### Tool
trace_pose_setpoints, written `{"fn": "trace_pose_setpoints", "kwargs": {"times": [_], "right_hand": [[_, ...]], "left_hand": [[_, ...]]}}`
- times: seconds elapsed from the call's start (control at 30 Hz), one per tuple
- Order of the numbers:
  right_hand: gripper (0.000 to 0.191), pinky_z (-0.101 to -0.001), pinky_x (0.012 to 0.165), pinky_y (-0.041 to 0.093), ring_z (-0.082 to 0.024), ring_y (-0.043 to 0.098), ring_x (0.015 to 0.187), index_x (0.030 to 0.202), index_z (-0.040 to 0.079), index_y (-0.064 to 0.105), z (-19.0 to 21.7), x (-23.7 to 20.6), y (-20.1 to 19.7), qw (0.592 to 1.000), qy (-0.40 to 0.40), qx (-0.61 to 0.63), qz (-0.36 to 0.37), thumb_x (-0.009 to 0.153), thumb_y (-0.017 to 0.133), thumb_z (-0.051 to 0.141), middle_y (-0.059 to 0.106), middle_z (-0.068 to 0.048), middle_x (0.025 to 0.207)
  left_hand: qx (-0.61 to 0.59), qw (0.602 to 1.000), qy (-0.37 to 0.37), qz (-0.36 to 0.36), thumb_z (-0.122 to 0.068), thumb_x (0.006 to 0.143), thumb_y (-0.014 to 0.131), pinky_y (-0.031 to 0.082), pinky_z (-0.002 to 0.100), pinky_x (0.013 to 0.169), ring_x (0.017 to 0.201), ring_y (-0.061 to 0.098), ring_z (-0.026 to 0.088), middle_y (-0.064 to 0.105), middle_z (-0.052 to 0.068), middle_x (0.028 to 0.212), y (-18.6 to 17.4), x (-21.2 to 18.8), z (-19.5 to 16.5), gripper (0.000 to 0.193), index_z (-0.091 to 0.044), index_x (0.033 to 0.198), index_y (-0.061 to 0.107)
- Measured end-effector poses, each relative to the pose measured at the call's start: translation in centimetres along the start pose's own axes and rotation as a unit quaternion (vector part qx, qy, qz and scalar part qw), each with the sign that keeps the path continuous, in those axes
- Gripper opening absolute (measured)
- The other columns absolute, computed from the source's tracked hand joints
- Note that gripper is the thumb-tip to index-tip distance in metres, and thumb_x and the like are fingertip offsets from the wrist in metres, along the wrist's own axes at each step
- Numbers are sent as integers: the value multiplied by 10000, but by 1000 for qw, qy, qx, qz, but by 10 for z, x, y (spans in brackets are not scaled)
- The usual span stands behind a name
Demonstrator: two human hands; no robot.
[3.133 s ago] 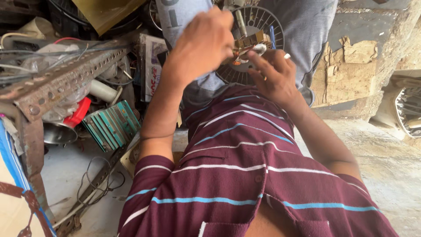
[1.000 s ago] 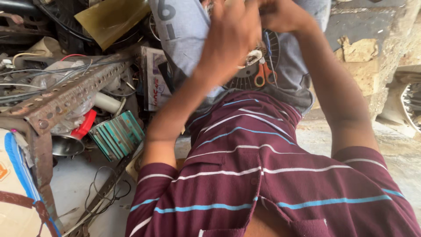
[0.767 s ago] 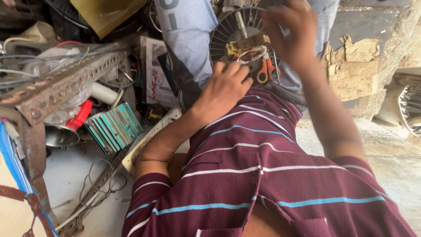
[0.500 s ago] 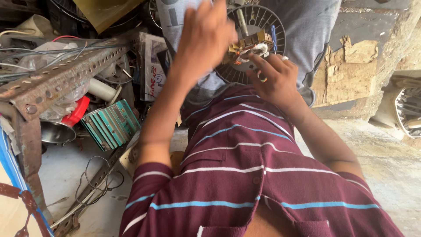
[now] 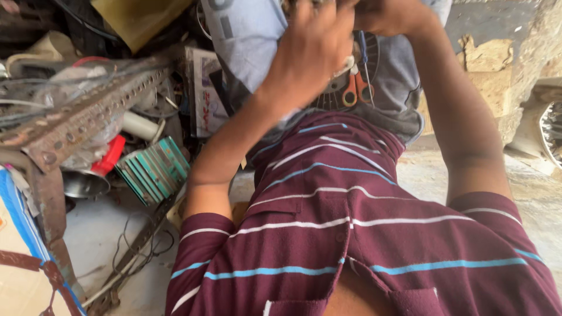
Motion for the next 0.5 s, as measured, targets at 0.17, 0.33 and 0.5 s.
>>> {"fn": "trace_pose_setpoints", "kwargs": {"times": [0.17, 0.33, 0.5], "right_hand": [[148, -402, 732, 485, -292, 648, 832, 1128, 81, 766, 96, -40, 13, 898, -52, -350, -263, 1006, 839, 40, 645, -106, 964], [325, -351, 604, 448, -201, 587, 737, 1231, 72, 757, 127, -65, 94, 890, -68, -380, -243, 913, 809, 33, 631, -59, 946], [390, -371, 558, 452, -221, 574, 639, 1262, 41, 774, 105, -79, 110, 896, 36, -377, -232, 891, 870, 112, 591, -75, 796]], "left_hand": [[-117, 991, 4, 68, -119, 875, 677, 409, 392, 812, 974, 547, 196, 563, 7, 929, -35, -31, -49, 44, -116, 879, 721], [-126, 989, -66, 40, -169, 920, 725, 393, 392, 804, 935, 532, 205, 571, 34, 959, -38, -52, -10, 78, -122, 859, 737], [-88, 986, -128, -57, -223, 876, 750, 487, 452, 789, 838, 662, 258, 659, 94, 840, 12, -31, 74, 136, -100, 821, 728]]}}
Point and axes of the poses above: each hand's wrist, its own x-axis towards the middle knuckle, its own y-axis out of the palm, z = x × y, the point moved 8 cm from there along x, towards the middle knuckle
